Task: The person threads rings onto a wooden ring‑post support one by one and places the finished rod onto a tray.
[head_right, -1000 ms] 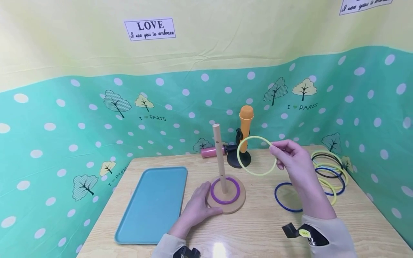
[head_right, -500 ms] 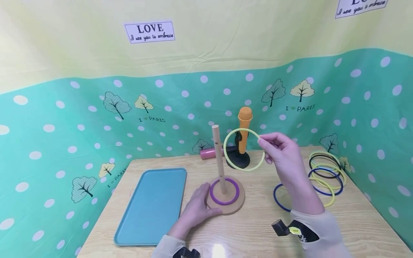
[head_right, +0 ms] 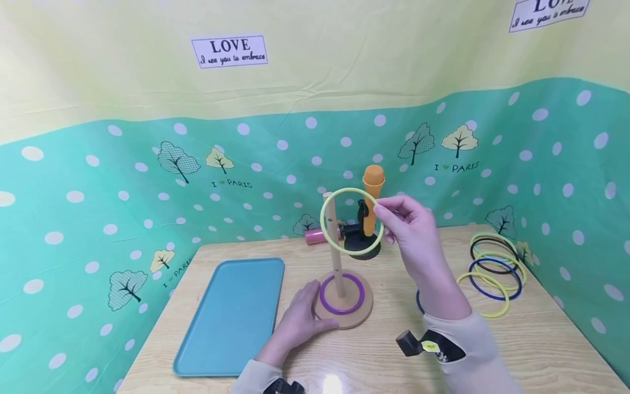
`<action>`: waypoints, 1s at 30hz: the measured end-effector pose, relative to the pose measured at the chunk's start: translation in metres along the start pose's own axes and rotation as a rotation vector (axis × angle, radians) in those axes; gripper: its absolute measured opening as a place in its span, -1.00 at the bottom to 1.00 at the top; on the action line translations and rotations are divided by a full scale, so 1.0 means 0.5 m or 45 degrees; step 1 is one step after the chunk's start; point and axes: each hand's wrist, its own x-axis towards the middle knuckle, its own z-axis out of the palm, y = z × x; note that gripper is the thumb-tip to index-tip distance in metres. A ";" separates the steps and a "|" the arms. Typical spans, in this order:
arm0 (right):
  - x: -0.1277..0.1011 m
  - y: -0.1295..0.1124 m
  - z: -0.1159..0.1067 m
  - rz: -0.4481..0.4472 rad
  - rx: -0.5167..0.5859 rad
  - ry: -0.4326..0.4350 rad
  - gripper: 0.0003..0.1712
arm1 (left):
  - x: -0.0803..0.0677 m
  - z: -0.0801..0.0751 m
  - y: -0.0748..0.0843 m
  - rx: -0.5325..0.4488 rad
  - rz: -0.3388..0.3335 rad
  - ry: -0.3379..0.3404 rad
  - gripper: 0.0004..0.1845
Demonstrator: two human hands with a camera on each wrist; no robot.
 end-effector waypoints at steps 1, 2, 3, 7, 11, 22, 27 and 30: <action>0.001 0.000 0.004 0.001 0.000 0.005 -0.87 | 0.000 -0.001 0.001 -0.003 0.002 0.000 0.30; 0.002 0.000 0.007 0.002 0.004 0.010 -0.87 | 0.000 -0.001 0.001 -0.004 0.004 0.000 0.30; 0.003 0.000 0.011 0.006 0.005 0.013 -0.86 | 0.001 -0.001 0.001 -0.008 0.005 0.000 0.30; 0.007 0.003 0.026 0.018 -0.009 0.025 -0.81 | 0.001 -0.002 -0.001 -0.008 0.002 -0.006 0.31; 0.012 0.011 0.039 0.012 -0.032 0.031 -0.78 | 0.001 -0.002 -0.005 0.008 0.003 -0.004 0.31; 0.024 0.047 0.066 0.038 -0.130 0.082 -0.83 | 0.001 0.002 -0.009 -0.006 -0.005 -0.014 0.32; 0.024 0.062 0.068 0.081 -0.174 0.083 -0.77 | 0.002 0.002 -0.011 -0.005 -0.005 -0.019 0.31; 0.023 0.071 0.065 0.108 -0.197 0.077 -0.76 | 0.003 0.003 -0.011 -0.002 0.003 -0.012 0.31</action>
